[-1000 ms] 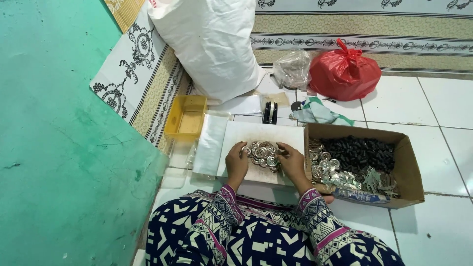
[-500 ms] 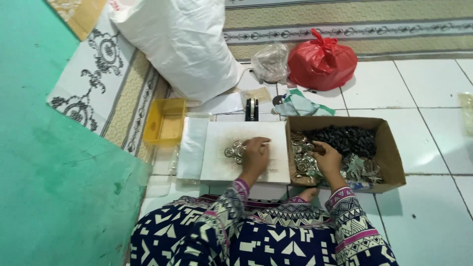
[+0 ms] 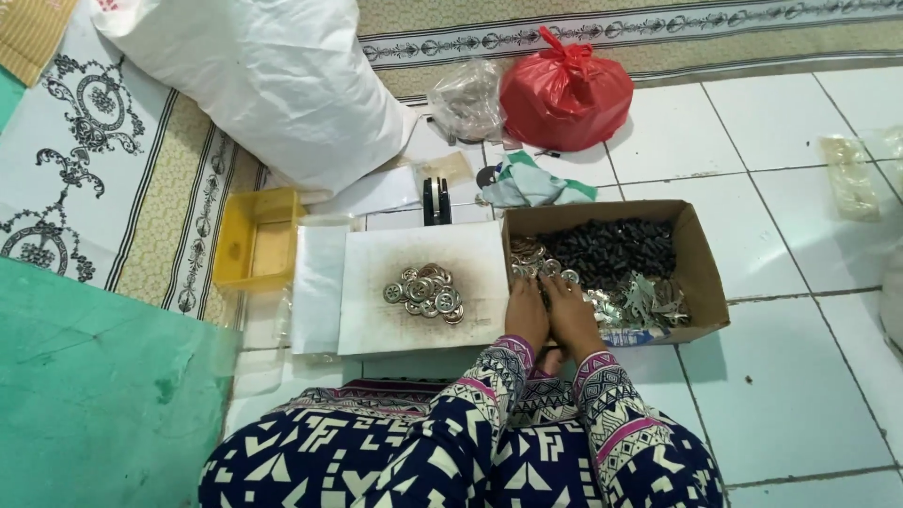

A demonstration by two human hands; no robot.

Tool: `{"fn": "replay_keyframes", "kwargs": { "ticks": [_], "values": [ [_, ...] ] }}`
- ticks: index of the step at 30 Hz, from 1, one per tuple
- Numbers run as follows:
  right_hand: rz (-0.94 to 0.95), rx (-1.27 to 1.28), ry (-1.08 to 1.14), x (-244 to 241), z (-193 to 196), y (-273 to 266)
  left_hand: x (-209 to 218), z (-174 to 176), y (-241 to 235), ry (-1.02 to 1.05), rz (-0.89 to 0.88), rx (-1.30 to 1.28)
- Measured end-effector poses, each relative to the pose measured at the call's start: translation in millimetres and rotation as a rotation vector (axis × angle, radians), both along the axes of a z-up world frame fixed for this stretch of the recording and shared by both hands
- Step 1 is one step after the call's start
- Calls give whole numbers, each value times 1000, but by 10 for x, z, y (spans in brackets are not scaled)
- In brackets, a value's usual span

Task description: The person sits on the floor and sorts small metal fasteners from a cardboard box onto a white board. They then place the sorted fasteners into a clear plastic bag and seal it.

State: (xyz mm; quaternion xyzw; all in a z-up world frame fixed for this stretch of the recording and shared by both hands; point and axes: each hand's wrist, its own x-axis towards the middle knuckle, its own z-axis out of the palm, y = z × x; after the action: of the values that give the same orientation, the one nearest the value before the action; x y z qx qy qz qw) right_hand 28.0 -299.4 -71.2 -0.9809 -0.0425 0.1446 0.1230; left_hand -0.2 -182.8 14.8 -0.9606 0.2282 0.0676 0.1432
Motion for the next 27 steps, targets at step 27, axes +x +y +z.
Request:
{"fn": "replay_keyframes", "kwargs": {
  "ticks": [27],
  "values": [
    [-424,660,-153,159,-290,-232,292,-786,51,-322,39,-836]
  ]
}}
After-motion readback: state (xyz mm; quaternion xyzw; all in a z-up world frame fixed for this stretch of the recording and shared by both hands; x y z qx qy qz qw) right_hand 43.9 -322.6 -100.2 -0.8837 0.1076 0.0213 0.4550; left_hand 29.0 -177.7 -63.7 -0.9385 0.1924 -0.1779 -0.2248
